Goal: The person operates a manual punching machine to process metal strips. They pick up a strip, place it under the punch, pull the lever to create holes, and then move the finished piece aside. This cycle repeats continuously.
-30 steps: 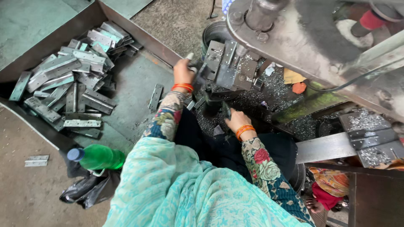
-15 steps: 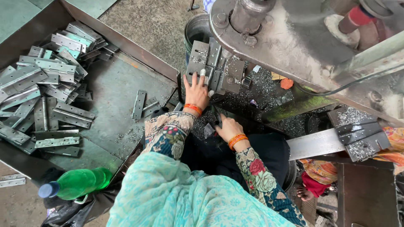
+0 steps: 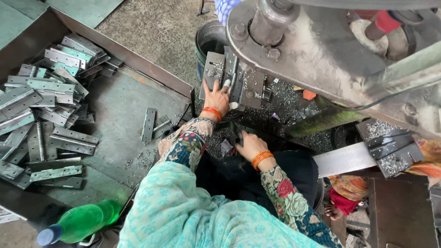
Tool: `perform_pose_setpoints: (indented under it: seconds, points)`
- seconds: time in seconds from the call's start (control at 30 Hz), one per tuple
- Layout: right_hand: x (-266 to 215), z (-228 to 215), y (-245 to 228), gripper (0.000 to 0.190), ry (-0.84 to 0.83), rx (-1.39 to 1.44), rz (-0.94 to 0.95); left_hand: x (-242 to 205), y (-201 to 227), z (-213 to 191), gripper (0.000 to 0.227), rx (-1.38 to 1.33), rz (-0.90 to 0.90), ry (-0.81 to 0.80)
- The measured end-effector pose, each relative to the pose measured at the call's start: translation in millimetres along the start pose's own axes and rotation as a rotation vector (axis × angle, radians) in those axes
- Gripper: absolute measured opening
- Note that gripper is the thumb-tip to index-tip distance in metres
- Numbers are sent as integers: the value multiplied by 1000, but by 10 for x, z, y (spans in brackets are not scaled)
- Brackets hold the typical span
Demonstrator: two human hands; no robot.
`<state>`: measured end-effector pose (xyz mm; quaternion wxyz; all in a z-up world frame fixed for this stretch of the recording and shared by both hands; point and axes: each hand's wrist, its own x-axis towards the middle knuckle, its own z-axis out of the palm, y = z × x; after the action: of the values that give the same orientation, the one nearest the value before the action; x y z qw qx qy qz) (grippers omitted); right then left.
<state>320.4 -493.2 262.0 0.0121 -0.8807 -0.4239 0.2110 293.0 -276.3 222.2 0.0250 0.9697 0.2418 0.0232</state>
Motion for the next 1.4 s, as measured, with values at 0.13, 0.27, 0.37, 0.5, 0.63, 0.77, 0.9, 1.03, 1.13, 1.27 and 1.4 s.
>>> perform_pose_setpoints:
  seconds: [0.13,0.27,0.37,0.5,0.63,0.77,0.9,1.03,1.13,1.27,1.4]
  points:
    - [-21,416,178,72,51,12,8,-38,-5,84,35,-70,11,135]
    - [-135,1108,375,74,158,98,117,-48,51,121,31,-78,-1,220]
    - [-82,1435,521,73,155,147,95,-48,73,101,30,-88,-3,185]
    - [-148,1532,561,73,216,188,6,-183,60,109,33,-149,8,197]
    - [-169,1054,360,78,166,179,-1,-231,20,101,25,-93,3,186]
    - [-59,383,240,64,44,47,14,-160,49,189,25,-45,-22,200]
    - [41,186,139,67,11,-42,14,56,47,131,26,-53,-70,240]
    - [-137,628,168,76,142,115,2,132,17,116,28,-29,-24,150]
    - [-107,841,276,71,144,186,54,134,-14,104,29,-69,-18,188]
    - [-109,769,303,60,77,134,37,18,75,87,30,-27,-31,221]
    - [56,310,174,69,7,35,2,-50,106,91,33,18,-46,228]
